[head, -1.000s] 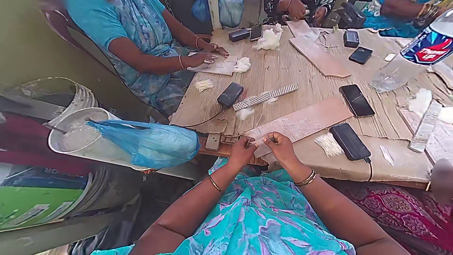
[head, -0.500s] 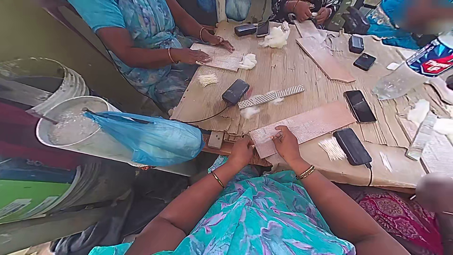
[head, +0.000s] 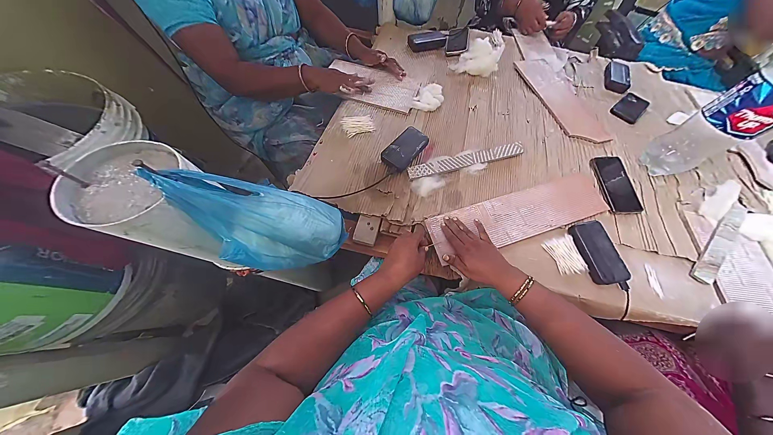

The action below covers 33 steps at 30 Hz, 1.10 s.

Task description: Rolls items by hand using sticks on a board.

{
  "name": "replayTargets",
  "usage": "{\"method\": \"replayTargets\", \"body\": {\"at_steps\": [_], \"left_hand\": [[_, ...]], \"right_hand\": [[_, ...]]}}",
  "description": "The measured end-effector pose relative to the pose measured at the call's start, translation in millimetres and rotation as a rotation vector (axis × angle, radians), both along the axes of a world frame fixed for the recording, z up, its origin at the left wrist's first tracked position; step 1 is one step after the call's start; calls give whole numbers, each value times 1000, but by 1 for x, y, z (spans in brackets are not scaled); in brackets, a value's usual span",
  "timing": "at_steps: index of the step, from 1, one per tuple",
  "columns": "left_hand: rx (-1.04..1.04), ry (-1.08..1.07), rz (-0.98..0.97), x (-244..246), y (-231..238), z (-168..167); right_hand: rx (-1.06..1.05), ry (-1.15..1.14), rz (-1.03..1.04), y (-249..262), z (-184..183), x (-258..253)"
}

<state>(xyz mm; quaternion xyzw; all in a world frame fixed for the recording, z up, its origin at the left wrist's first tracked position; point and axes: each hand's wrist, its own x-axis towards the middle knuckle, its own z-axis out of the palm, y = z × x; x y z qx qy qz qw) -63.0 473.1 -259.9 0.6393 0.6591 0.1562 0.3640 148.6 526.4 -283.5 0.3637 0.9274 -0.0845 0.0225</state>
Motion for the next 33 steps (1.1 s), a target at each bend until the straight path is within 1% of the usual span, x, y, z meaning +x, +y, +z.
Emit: {"method": "replayTargets", "body": {"at_steps": [6, 8, 9, 11, 13, 15, 18, 21, 25, 30, 33], "left_hand": [[-205, 3, -182, -4, -12, 12], [-241, -13, -222, -2, -15, 13], [-242, -26, -220, -2, -15, 14], [-231, -58, -172, -2, -13, 16], [-184, -85, -97, -5, -8, 13], [-118, -79, -37, -8, 0, 11], [-57, -11, -17, -10, 8, 13], [-54, 57, -27, -8, 12, 14], [-111, 97, -108, -6, 8, 7], [-191, 7, -210, -4, -3, 4], [-195, -5, -221, -4, -3, 8]], "right_hand": [[-82, -69, 77, -50, 14, 42], [-86, -40, 79, -55, 18, 51], [-56, -5, 60, -54, 19, 54], [40, 70, -25, -41, 18, 57], [105, 89, -110, -22, 17, 50], [116, 86, -143, -1, 16, 34], [125, 87, -87, 23, 4, 7], [103, 24, 4, 29, -2, -7], [58, -46, 80, 2, -2, 5], [18, -44, 174, -40, 14, 42], [66, -5, 138, -45, 22, 54]]}}
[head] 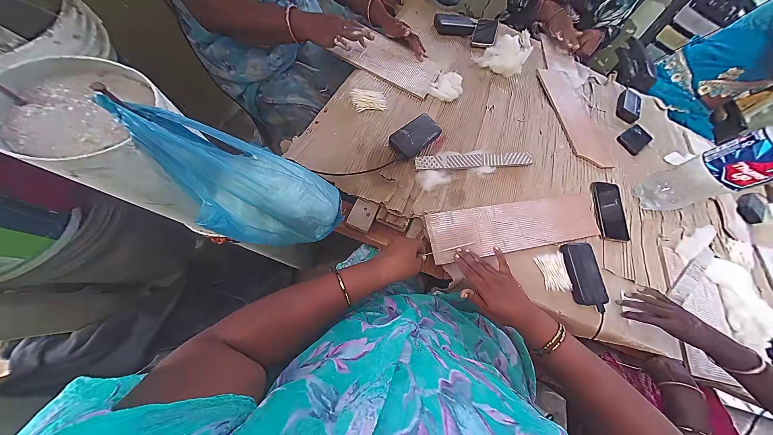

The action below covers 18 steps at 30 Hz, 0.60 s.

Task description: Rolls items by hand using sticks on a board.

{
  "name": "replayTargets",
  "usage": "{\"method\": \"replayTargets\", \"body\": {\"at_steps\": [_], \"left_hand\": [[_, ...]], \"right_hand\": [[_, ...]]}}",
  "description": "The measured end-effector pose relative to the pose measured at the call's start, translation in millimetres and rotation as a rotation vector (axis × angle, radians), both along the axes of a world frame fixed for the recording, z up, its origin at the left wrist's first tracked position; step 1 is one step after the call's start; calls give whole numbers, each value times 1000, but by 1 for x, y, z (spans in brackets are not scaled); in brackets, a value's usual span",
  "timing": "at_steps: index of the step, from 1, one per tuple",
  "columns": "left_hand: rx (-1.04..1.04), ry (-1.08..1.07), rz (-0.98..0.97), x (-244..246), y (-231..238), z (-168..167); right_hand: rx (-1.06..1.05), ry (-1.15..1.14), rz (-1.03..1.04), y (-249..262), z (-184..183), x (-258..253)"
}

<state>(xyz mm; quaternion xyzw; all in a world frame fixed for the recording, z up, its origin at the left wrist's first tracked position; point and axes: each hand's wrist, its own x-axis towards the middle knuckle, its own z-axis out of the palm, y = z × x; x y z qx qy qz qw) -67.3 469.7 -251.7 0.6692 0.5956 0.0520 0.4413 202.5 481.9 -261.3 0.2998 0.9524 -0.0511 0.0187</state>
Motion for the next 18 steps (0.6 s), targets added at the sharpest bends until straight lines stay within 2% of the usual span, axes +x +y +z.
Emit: {"method": "replayTargets", "body": {"at_steps": [4, 6, 10, 13, 18], "left_hand": [[77, 13, 89, -4, 7, 0], [101, 38, 115, -6, 11, 3], [110, 101, 78, -9, 16, 11], [114, 128, 60, -9, 15, 12], [124, 131, -3, -4, 4, 1]], "right_hand": [[130, 64, -186, 22, -7, -15], [142, 105, -196, 38, -12, -33], [78, 27, -137, 58, -25, -60], [52, -16, -85, 52, -29, -60], [-11, -72, -70, 10, -21, -38]]}}
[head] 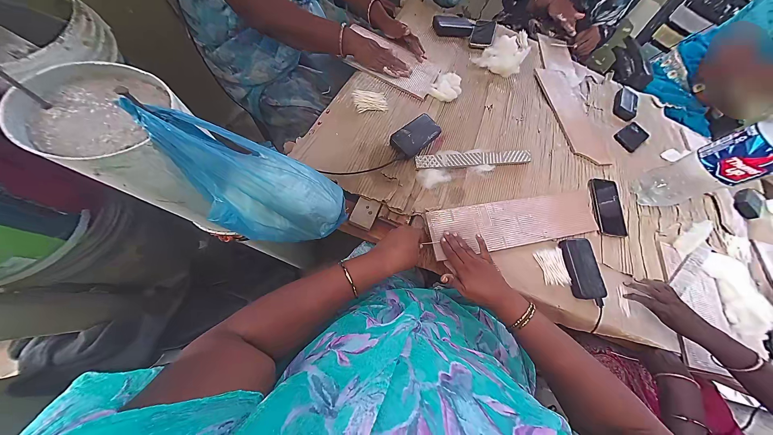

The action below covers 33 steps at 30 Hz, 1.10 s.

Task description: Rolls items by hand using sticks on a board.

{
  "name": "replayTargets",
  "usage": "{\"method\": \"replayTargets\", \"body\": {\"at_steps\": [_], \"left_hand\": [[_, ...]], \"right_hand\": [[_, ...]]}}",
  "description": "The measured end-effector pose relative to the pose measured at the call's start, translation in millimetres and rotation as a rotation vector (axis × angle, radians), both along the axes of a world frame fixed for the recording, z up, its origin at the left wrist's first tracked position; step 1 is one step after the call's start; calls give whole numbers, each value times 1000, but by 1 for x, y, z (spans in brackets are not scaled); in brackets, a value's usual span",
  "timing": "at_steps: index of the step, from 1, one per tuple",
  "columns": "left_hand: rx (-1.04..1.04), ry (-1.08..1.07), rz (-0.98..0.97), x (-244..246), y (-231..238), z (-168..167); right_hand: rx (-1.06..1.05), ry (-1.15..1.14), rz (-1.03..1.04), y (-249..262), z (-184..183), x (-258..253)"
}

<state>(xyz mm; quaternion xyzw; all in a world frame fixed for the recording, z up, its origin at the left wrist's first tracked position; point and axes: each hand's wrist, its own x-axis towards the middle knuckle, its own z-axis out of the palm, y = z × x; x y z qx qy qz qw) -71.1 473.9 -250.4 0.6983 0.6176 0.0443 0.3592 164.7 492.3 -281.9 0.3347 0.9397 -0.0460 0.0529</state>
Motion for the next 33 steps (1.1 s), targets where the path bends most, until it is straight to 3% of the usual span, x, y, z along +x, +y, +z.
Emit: {"method": "replayTargets", "body": {"at_steps": [5, 11, 14, 22, 27, 30, 33], "left_hand": [[64, -33, -8, 8, -15, -13], [110, -27, -16, 12, -35, -4], [160, -41, -33, 16, -45, 2], [204, -71, -60, 23, -65, 8], [272, -57, -101, 23, -67, 10], [264, -48, -85, 20, -67, 13], [258, -56, -59, 16, -65, 11]], "right_hand": [[-115, 15, -39, -30, 12, 12], [180, 575, -149, -42, 2, 24], [277, 562, -237, -42, 7, 23], [315, 573, -199, -51, 9, 24], [389, 595, -237, -63, 12, 52], [367, 621, -349, -66, 13, 74], [311, 672, -614, -62, 20, 92]]}}
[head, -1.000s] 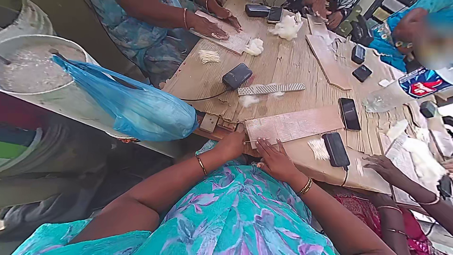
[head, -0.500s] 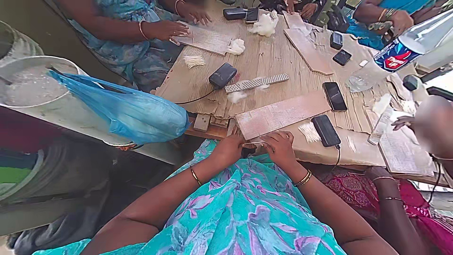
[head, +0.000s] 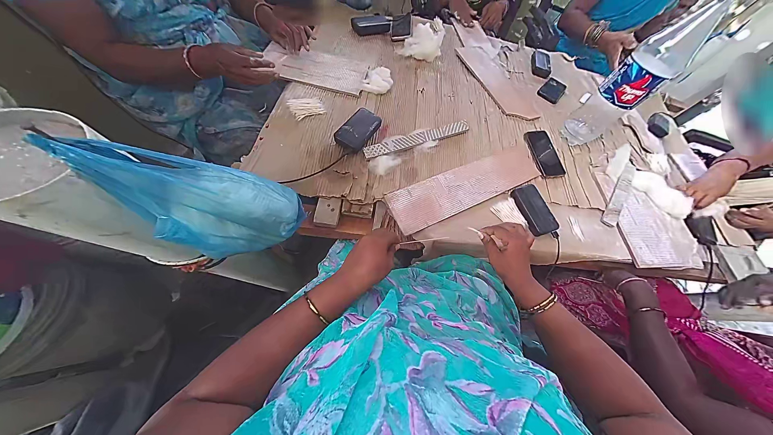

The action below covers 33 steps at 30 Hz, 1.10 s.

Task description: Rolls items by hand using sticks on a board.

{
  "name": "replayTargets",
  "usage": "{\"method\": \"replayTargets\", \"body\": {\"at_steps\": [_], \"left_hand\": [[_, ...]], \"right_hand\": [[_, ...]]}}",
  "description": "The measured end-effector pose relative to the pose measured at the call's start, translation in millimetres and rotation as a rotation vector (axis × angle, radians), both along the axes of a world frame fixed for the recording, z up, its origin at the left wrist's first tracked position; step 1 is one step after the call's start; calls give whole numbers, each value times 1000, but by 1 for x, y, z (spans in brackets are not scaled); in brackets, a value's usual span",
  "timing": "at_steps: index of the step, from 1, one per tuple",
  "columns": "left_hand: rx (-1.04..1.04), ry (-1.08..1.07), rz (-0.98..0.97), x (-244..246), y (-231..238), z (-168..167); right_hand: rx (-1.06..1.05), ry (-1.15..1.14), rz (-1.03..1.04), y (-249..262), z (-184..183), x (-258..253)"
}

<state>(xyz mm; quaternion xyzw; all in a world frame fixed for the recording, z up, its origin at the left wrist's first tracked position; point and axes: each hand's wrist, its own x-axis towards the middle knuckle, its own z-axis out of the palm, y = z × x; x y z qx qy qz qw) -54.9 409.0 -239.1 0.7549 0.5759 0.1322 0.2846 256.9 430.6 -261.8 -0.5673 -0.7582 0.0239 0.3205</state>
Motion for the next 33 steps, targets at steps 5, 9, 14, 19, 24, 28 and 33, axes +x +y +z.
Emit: {"method": "replayTargets", "body": {"at_steps": [5, 9, 14, 19, 24, 28, 33], "left_hand": [[5, -28, 8, 1, 1, -4], [-4, -47, -12, 1, -1, -8], [-25, -52, 2, -2, 0, -14], [-35, -54, -12, -1, 1, -16], [-96, -53, -9, 0, 1, -17], [-116, -62, -9, -2, 2, -21], [-181, -81, -6, -4, 9, -25]], "right_hand": [[-181, -24, -391, 26, 6, 19], [-231, -111, -472, 40, -1, 23], [-234, -27, -578, 46, -3, 39], [-185, -84, -420, 35, -8, 51], [-105, -215, -193, 34, -25, 50], [-102, -182, -256, 45, -25, 56], [-37, -154, -200, 45, -25, 61]]}}
